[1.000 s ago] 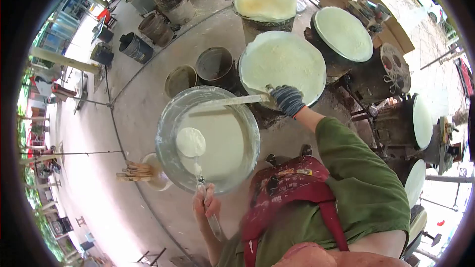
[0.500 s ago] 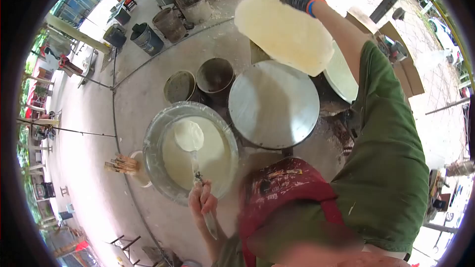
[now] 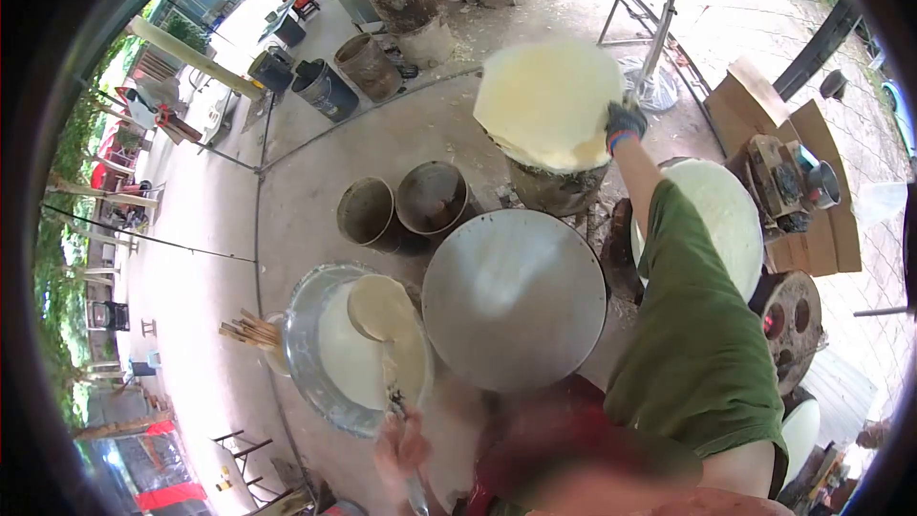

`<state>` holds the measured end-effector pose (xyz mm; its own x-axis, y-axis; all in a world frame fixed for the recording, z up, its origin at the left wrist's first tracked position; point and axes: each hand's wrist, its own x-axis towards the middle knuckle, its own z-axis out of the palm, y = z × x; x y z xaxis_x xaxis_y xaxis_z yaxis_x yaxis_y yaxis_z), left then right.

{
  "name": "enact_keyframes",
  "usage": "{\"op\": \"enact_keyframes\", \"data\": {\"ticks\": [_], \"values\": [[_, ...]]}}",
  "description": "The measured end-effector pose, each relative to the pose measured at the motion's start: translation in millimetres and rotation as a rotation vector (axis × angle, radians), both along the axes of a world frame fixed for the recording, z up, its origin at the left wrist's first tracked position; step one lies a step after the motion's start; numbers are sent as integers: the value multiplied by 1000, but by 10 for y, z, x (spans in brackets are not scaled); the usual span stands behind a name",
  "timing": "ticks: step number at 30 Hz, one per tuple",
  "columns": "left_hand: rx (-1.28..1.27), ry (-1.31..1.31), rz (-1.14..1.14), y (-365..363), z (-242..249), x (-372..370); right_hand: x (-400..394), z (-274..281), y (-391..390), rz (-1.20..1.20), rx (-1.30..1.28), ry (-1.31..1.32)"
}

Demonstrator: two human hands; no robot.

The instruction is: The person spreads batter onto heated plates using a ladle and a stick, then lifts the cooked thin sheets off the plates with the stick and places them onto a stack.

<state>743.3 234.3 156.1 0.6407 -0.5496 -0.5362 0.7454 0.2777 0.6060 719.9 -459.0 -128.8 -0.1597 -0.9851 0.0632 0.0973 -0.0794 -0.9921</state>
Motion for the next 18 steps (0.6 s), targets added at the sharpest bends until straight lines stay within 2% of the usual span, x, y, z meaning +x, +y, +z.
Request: {"op": "enact_keyframes", "data": {"ticks": [2, 5, 6, 8, 9, 11, 12, 13, 14, 15, 17, 18], "values": [[27, 19, -134, -75, -24, 24, -159, -63, 292, 47, 209, 141], [-1, 95, -316, -186, -52, 27, -298, -341, 330, 4, 242, 690], [-58, 138, -356, -219, -84, 22, -322, -336, 371, 5, 233, 683], [170, -181, -624, -271, -137, 8, -343, -178, 476, 4, 215, 669], [455, -553, -836, -325, -163, 0, -356, 16, 543, 59, 240, 676], [616, -709, -838, -500, -249, -87, -333, 132, 548, -45, 153, 726], [434, -433, -713, -612, -383, -120, -392, 104, 681, -91, 124, 763], [272, -158, -568, -725, -517, -153, -472, 389, 888, -10, 137, 698], [45, 61, -580, -896, -656, -82, -541, 674, 1106, 62, 148, 629], [-142, 297, -602, -1070, -797, -9, -649, 660, 1282, 147, 65, 582], [89, 76, -852, -1582, -873, -37, -813, 587, 1758, 260, -5, 598], [331, -259, -887, -1637, -993, -100, -968, 586, 2004, 304, -40, 645]]}}
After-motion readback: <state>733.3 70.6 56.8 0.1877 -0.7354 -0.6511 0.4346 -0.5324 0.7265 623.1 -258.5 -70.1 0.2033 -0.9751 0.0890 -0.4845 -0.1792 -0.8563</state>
